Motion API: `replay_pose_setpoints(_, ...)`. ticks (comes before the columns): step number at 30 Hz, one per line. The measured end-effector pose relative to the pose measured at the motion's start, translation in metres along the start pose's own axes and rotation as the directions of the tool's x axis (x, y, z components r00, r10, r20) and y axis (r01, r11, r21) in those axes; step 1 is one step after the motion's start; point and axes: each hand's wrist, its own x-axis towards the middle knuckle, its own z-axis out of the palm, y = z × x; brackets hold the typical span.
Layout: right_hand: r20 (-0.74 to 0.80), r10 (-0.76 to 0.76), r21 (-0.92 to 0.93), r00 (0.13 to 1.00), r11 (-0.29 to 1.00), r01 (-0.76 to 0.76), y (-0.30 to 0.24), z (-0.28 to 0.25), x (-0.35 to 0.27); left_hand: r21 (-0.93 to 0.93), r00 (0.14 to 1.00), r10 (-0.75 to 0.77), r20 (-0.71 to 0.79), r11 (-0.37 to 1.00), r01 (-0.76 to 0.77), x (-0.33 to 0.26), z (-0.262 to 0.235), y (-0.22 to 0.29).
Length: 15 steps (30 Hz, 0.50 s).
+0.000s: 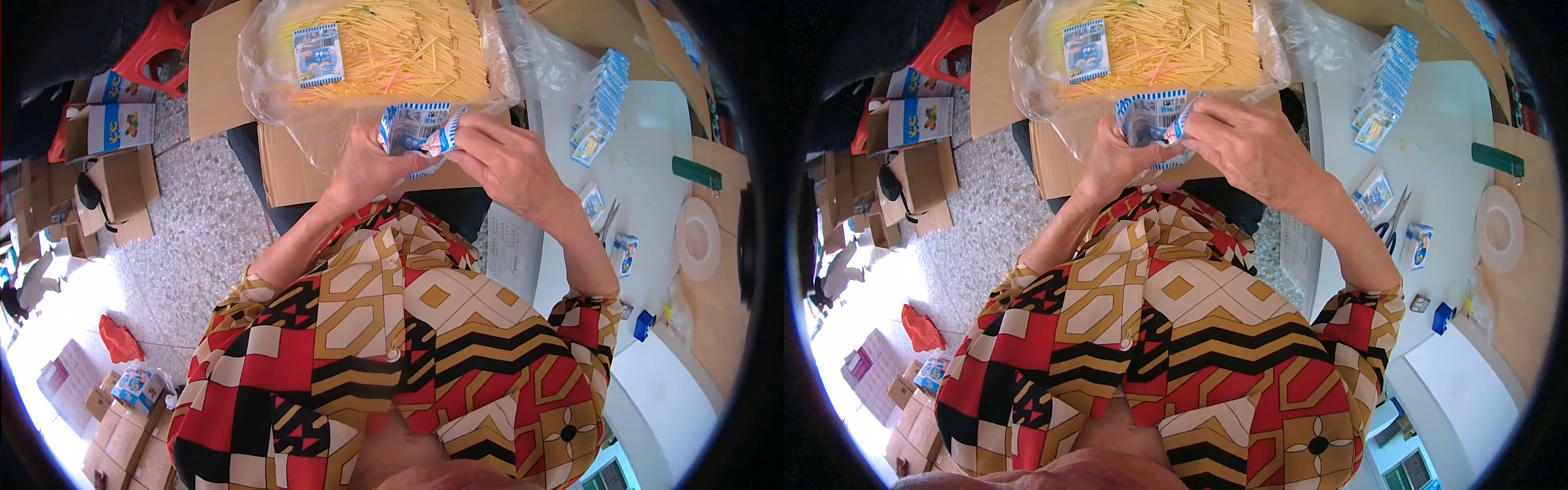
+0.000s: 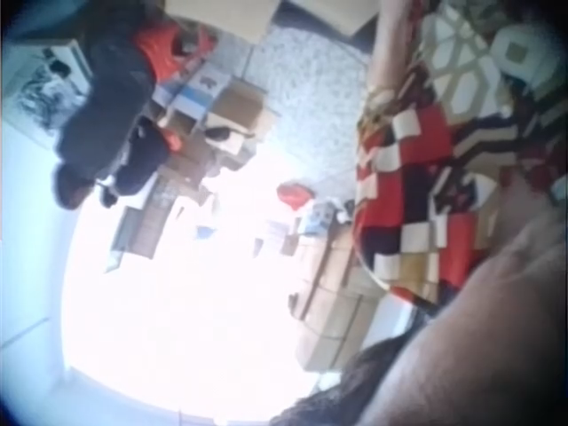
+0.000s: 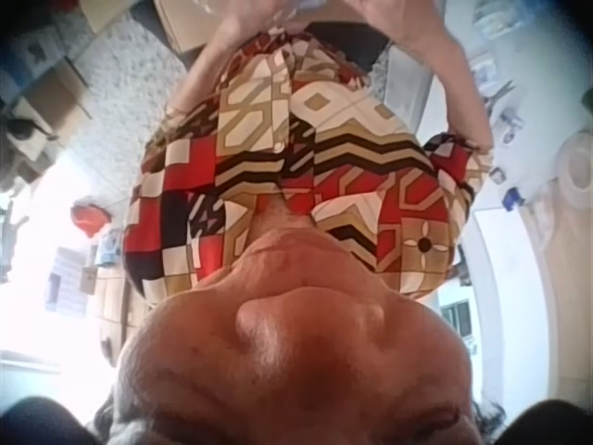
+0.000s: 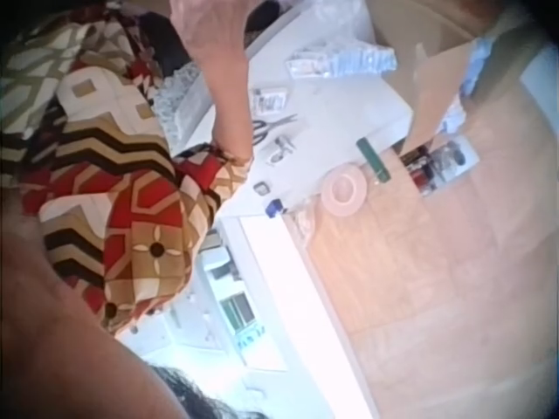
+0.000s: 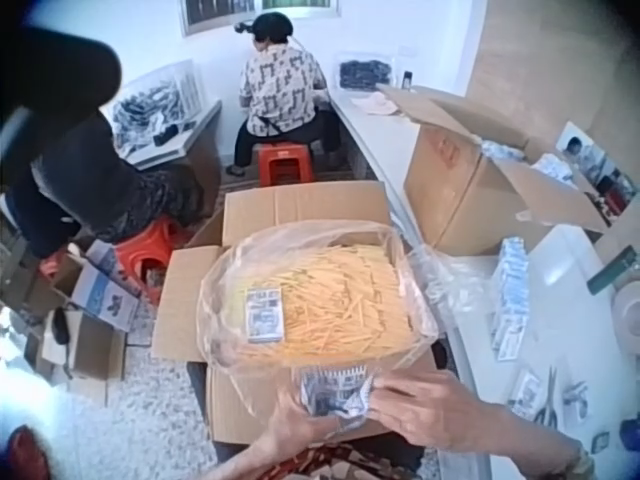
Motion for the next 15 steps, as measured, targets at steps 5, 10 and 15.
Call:
replay_pose_setpoints(5,0.029,0.071,0.008,0.997,0.997,-0.071,-0.006,0.002,0.005,-0.035,0.99,-0.117,0.079,0.992,0.12,-0.005,-0.003,0.002)
replay_pose_setpoints(10,-0.045,0.027,-0.016,0.999,0.999,-0.028,-0.009,0.009,0.009,0.008,0.995,-0.094,0.036,0.996,0.093,-0.002,-0.004,-0.008)
replay_pose_setpoints(15,0.024,0.048,-0.092,0.999,0.995,-0.046,-0.015,0.008,0.012,0.105,0.995,0.011,-0.099,0.994,-0.001,-0.002,0.0,-0.004)
